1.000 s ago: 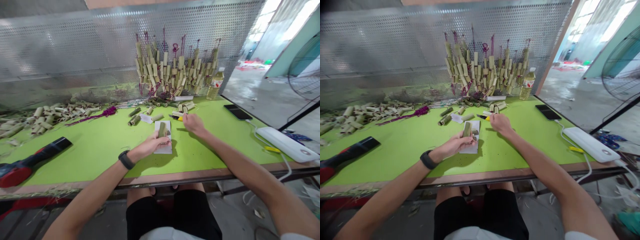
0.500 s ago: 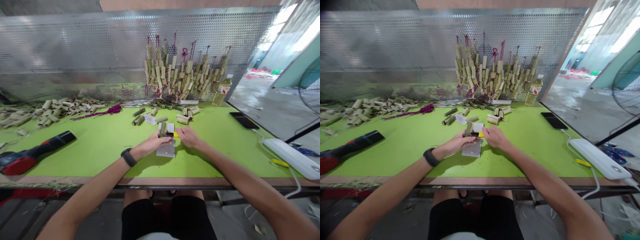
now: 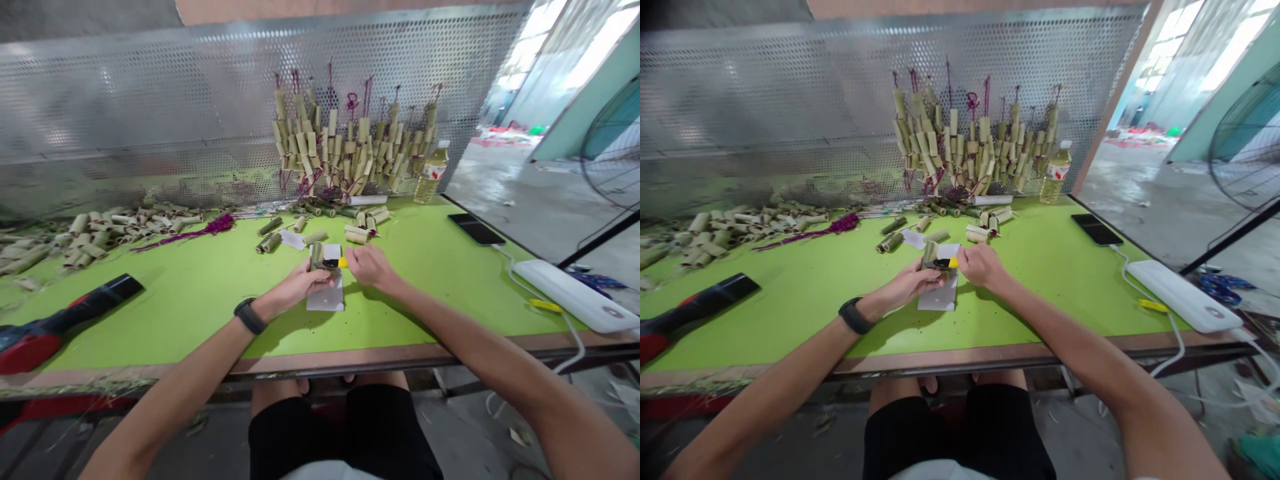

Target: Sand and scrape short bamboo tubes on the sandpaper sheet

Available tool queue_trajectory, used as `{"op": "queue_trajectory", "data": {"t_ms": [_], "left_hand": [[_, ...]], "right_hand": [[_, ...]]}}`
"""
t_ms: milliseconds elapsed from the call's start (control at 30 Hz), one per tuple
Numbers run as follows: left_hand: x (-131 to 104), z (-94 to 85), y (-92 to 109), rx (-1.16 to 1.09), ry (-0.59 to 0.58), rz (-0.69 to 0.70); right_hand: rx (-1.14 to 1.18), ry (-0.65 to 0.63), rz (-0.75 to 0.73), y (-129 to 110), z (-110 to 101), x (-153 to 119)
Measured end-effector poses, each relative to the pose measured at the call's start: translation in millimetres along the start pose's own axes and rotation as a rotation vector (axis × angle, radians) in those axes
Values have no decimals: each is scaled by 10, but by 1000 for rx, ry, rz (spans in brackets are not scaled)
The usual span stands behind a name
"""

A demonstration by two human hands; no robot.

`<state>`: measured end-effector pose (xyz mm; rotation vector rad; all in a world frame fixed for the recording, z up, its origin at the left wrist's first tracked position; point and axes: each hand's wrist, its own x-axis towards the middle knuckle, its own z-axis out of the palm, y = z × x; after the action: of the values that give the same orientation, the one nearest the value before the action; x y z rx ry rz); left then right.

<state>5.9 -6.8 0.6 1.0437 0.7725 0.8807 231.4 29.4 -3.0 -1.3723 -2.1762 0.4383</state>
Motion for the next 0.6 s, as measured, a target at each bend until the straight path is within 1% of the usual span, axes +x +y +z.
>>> {"op": "queue_trajectory", "data": {"t_ms": [100, 167, 200, 300, 367, 433, 500, 600], "left_hand": [[-6, -29, 24, -17, 14, -12], [-40, -31, 19, 8, -2, -11], [-63, -22, 7, 31, -24, -13], [-118, 32, -54, 102, -141, -32], [-118, 66, -90, 98, -157, -29], [-87, 73, -101, 84, -100, -8], [-45, 52, -86, 44, -23, 7], [8, 11, -52, -27, 73, 9]], "right_hand": [[-4, 22, -7, -21, 26, 29], [11, 51, 42, 6, -24, 60], [20, 75, 93, 39, -75, 77], [15, 170, 267, 184, -286, 106], [-11, 217, 298, 259, -399, 102], [-30, 238, 276, 273, -429, 89], [-35, 218, 206, 228, -371, 75], [-1, 106, 55, 124, -194, 42]]}}
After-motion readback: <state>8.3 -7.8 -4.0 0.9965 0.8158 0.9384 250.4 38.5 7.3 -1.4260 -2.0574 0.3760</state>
